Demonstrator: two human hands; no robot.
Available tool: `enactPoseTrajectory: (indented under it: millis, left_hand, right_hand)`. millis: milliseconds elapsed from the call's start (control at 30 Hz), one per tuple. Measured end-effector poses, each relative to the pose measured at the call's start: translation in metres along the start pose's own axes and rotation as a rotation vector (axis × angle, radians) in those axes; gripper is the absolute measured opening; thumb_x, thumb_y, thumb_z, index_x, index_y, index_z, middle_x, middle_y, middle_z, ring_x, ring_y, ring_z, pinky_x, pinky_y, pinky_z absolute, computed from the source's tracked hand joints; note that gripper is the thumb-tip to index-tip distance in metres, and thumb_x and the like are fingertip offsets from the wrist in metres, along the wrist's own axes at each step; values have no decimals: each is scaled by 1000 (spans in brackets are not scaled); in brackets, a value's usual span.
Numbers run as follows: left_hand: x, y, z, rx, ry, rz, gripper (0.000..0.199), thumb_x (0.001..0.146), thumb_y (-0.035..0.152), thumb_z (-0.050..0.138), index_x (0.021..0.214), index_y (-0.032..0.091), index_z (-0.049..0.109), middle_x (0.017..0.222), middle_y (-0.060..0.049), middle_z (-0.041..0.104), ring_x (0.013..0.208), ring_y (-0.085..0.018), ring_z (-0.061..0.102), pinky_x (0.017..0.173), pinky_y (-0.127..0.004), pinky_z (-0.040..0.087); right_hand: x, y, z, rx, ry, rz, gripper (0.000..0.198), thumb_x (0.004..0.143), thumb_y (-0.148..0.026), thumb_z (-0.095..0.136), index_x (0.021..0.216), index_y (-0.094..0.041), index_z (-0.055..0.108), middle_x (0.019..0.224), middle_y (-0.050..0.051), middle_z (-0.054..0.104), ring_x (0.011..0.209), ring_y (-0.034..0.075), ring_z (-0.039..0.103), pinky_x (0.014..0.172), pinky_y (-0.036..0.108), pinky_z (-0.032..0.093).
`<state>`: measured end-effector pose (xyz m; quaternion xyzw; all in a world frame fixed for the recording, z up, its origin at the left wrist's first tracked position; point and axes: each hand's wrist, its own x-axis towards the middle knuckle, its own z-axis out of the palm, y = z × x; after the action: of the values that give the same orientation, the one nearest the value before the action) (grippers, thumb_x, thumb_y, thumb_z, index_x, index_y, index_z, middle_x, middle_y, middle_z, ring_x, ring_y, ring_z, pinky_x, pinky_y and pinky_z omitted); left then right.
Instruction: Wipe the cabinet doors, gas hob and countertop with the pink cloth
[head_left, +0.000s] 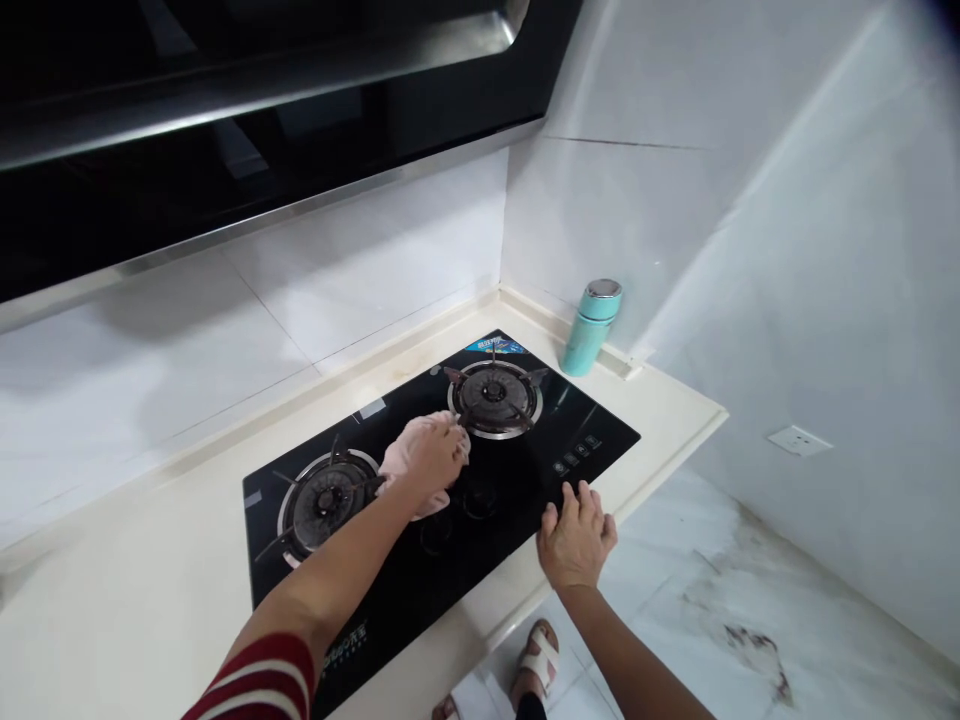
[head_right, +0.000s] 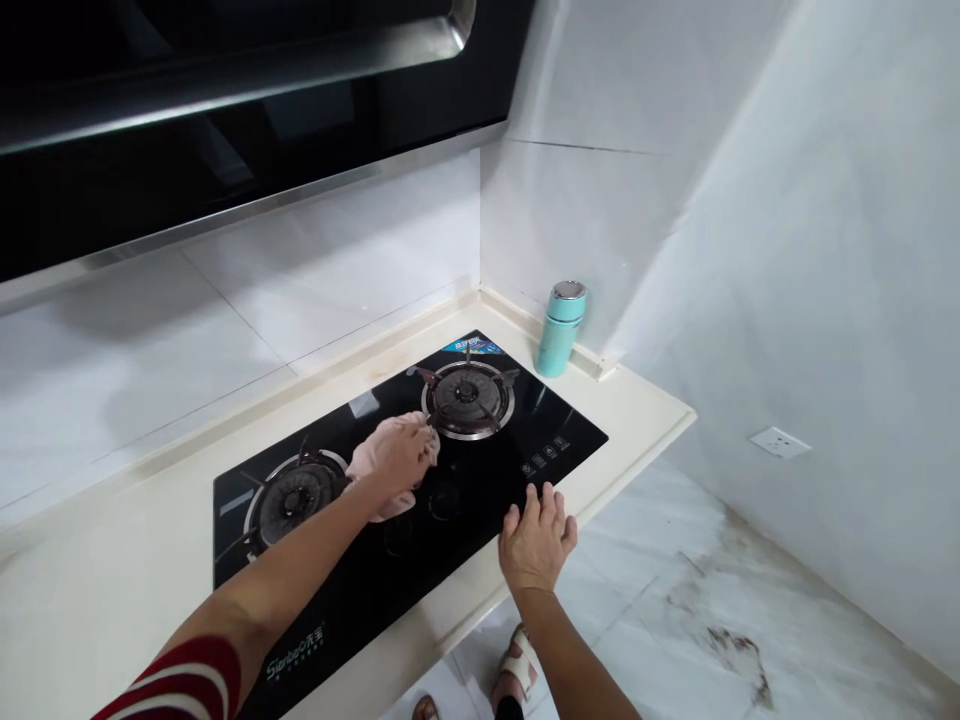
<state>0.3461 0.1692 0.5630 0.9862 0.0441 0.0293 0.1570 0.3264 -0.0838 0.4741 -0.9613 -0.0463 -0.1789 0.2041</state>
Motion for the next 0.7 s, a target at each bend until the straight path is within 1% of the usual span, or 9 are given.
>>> enactPoseTrajectory:
  millis: [100,167,200,267,333,433,533,600,700]
  left_hand:
    - [-19,16,7,-37,-46,135,22,88,17,53,103,25,68,116,-4,68,118,-19,57,111,-34,40]
    - [-19,21,8,-60,-64,180,21,89,17,53,98,27,69,112,0,70,116,-16,58,110,-29,41]
    - [-17,22,7,-66,-63,182,22,89,17,54,100,28,69,114,1,69,116,-15,58,109,-28,42]
    - [-14,22,3,-67,-34,147,27,88,21,57,111,29,67,127,-1,64,121,-17,56,109,-31,42]
    - [-17,23,-5,-50,23,73,37,88,28,59,125,28,61,137,-6,57,128,-24,50,110,-40,41]
    - [-31,24,-14,32,99,-123,40,89,45,58,125,28,60,132,-10,57,126,-33,47,107,-52,38]
    - [-40,26,-17,98,65,-307,47,88,57,55,124,28,62,129,-12,58,120,-36,49,102,-55,39]
    - [-37,29,-13,88,10,-323,51,89,59,52,129,28,60,133,-13,55,120,-38,49,100,-56,40]
    - [-19,38,-3,62,-49,-249,47,89,58,53,126,31,62,137,-11,53,119,-37,50,98,-54,42]
  right_hand:
    - [0,-1,0,8,7,0,51,99,-36,30,137,-11,54,148,17,45,143,30,33,115,54,20]
    - [0,-1,0,1,7,2,51,99,-36,30,137,-11,54,149,17,45,143,30,33,115,54,20]
    - [0,-1,0,-3,6,2,52,99,-36,30,137,-11,54,149,17,45,143,30,32,116,54,20]
    - [0,-1,1,-13,3,2,52,100,-37,29,137,-11,54,149,16,45,143,30,32,116,53,20]
    - [0,-1,1,-22,3,1,52,100,-37,29,137,-11,55,149,16,45,142,29,33,116,52,20]
    - [0,-2,1,-36,3,4,52,100,-37,27,136,-11,55,150,15,45,142,29,33,116,52,19]
    - [1,-3,1,-39,-4,11,52,100,-37,28,136,-11,55,150,14,45,143,29,32,116,51,18]
    - [1,-3,1,-32,-2,9,51,100,-36,29,136,-12,55,150,14,45,143,28,31,116,51,18]
    - [1,-3,0,-21,6,6,50,99,-35,31,136,-11,55,150,15,44,143,29,30,116,52,18]
